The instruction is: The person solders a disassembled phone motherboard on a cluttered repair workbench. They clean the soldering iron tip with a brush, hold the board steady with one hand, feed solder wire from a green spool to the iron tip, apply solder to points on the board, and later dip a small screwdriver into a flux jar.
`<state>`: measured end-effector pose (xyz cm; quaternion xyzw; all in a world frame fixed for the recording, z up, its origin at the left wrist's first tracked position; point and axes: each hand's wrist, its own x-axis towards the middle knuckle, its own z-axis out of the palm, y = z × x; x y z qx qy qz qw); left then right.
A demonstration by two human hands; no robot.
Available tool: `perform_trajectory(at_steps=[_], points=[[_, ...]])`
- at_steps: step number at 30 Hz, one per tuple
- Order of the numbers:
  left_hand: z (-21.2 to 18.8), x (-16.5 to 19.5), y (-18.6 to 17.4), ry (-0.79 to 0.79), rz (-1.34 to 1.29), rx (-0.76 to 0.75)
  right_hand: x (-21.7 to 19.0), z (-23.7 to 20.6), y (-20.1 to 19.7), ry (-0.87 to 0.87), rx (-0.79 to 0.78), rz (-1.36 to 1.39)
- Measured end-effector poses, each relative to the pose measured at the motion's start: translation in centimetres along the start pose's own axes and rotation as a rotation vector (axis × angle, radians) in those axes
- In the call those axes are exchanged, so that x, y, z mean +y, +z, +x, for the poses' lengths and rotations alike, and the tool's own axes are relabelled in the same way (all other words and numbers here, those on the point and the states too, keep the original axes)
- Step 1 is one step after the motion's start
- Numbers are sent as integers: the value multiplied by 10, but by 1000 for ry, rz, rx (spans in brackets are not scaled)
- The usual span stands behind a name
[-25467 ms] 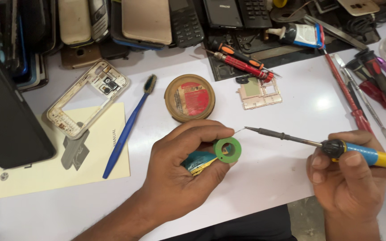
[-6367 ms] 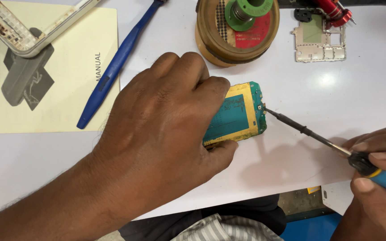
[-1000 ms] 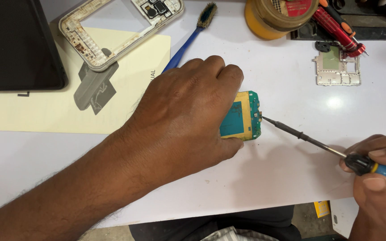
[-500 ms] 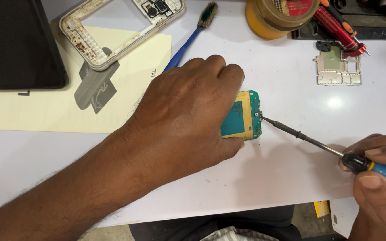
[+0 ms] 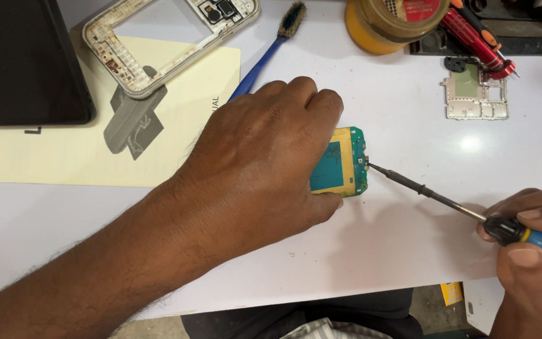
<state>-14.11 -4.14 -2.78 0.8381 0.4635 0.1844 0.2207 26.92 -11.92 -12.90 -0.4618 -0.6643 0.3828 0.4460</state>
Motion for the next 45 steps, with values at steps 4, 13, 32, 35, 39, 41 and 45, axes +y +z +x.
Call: perform_trajectory(at_steps=[4,13,32,35,39,41,45], points=[[1,0,0,3,0,9,-11,6,3,-9,-8,-90],[1,0,0,1,-5,5,-17,12,5,-2,-30,-85],[1,-2,2,-8,16,-9,-32,26,27,-44,-22,-36],[1,-2,2,24,10,31,-33,27,28,-40,-20,-46],[0,-1,2,13,8,16,-35,26,24,-48,-41,-62],[0,-1,2,17,0,25,-33,25,23,-49,-29,-48],[1,0,1,7,18,12,-26,28,24,-75,-22,3]])
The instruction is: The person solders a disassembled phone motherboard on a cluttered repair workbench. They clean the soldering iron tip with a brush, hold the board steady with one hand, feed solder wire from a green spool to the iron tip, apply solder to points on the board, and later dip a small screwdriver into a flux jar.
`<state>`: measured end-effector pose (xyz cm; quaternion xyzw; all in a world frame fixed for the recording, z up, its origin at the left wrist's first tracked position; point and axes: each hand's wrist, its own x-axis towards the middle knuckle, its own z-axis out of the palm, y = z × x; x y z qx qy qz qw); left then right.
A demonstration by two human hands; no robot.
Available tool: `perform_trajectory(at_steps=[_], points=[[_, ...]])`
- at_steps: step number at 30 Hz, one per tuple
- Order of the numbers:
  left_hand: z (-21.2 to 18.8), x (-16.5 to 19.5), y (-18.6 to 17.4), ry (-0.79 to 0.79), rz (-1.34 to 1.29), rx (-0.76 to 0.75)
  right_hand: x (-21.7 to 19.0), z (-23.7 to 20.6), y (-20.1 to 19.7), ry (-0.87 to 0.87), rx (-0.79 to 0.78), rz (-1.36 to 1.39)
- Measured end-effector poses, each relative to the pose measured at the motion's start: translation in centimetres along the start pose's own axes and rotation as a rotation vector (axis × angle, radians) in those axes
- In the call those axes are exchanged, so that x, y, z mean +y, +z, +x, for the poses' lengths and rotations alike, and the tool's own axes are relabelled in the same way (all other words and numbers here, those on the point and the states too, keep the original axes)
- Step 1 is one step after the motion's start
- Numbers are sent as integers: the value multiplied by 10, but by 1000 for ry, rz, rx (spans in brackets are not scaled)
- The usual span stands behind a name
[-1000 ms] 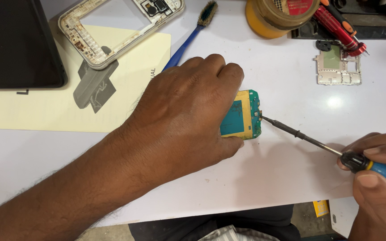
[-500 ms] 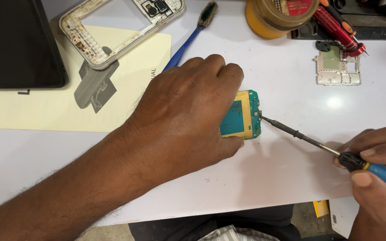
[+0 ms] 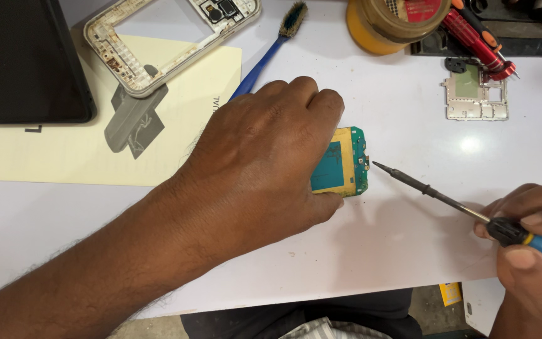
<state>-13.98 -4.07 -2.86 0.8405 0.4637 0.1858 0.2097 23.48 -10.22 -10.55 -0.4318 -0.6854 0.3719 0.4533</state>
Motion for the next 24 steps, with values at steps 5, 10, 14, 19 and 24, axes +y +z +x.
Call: perform_trajectory(at_steps=[5,10,14,19,24], points=[[0,0,1,-1,-17,3,-4,0,-5,18,-37,-82],[-1,-2,1,11,-5,10,-5,-3,0,30,-8,-99],[-1,-2,1,28,-17,35,-6,-2,0,8,-37,-118],[-1,-1,1,8,-11,9,-9,1,-1,21,-38,-133],[-1,-1,1,2,-4,1,-12,2,0,35,-45,-132]])
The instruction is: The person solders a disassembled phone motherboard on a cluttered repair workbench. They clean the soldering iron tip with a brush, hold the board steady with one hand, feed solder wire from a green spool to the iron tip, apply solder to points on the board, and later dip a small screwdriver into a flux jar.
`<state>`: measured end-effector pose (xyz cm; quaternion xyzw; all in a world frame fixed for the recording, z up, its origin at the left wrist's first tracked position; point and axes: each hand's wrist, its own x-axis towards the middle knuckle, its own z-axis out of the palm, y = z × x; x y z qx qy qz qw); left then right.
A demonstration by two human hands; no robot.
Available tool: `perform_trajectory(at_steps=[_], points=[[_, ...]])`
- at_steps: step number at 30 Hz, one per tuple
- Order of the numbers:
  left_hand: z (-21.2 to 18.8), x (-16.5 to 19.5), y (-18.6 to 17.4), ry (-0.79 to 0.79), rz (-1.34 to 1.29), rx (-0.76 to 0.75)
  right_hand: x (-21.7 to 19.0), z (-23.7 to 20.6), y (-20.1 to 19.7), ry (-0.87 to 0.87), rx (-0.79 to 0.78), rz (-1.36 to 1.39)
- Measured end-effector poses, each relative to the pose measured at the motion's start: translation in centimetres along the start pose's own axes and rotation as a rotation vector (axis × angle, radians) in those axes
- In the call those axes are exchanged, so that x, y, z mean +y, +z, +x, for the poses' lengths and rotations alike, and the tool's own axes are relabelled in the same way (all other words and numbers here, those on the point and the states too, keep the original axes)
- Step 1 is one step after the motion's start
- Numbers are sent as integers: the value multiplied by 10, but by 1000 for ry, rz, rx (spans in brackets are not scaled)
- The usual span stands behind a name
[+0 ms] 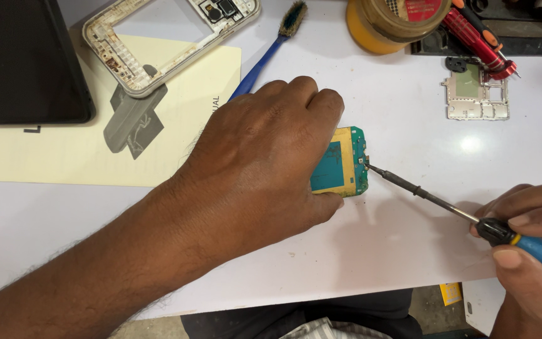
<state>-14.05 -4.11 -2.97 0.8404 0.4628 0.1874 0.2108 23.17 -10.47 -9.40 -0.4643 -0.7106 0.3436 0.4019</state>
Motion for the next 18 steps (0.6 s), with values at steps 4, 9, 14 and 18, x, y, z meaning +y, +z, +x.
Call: perform_trajectory(at_steps=[4,9,14,18], points=[[0,1,0,-2,-10,-1,-1,-3,-1,3,4,6],[1,1,0,-6,-13,-2,5,-6,-3,11,12,8],[0,0,0,2,0,1,10,-6,-4,12,21,28],[0,1,-1,-4,-13,-2,6,-6,-4,25,15,41]])
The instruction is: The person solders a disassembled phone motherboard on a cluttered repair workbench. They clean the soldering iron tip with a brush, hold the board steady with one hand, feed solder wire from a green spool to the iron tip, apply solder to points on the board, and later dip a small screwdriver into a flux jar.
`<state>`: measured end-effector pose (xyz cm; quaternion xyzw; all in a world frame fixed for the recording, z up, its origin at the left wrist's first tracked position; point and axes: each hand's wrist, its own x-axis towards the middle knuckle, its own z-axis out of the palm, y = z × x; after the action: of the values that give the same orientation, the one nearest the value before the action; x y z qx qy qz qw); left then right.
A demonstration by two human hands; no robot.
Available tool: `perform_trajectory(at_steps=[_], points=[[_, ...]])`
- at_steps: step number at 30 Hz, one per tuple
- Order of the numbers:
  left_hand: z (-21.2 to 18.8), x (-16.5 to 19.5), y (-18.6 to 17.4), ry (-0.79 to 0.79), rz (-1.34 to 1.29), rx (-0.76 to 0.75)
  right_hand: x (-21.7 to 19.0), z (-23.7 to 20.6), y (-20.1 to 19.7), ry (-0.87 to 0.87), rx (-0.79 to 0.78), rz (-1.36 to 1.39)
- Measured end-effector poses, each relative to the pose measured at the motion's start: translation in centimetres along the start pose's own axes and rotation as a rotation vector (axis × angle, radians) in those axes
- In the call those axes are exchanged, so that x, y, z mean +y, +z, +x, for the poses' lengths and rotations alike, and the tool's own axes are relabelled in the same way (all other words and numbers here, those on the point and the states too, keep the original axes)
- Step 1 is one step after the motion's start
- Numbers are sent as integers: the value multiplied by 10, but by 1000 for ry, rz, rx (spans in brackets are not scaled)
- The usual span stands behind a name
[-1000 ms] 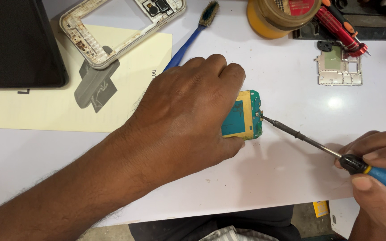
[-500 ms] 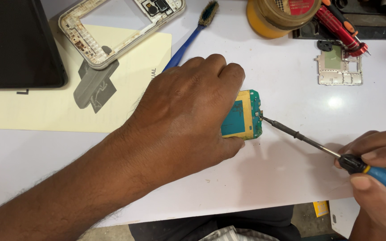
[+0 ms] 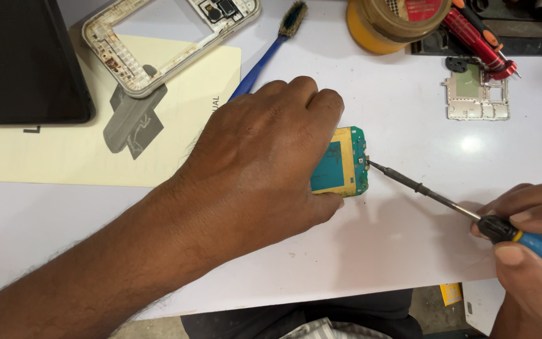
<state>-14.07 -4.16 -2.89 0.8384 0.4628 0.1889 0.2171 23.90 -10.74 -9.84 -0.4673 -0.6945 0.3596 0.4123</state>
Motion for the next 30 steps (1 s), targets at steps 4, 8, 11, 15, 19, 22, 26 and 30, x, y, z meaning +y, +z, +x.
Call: perform_trajectory(at_steps=[4,8,11,15,19,22,26,30], points=[[0,0,-1,15,-9,22,-6,-4,6,12,39,20],[-1,0,-1,9,-12,23,-5,-2,6,-5,25,-9],[0,1,0,-8,-10,-4,-1,-1,4,23,48,41],[1,1,0,-2,2,6,1,-3,3,17,36,23],[1,1,0,-18,3,-14,-3,-3,6,50,60,32],[0,0,0,-16,1,-6,-8,-1,7,64,70,18],[-1,0,0,17,-1,32,-14,1,13,39,55,20],[-1,-1,0,20,-9,31,-19,3,17,60,52,62]])
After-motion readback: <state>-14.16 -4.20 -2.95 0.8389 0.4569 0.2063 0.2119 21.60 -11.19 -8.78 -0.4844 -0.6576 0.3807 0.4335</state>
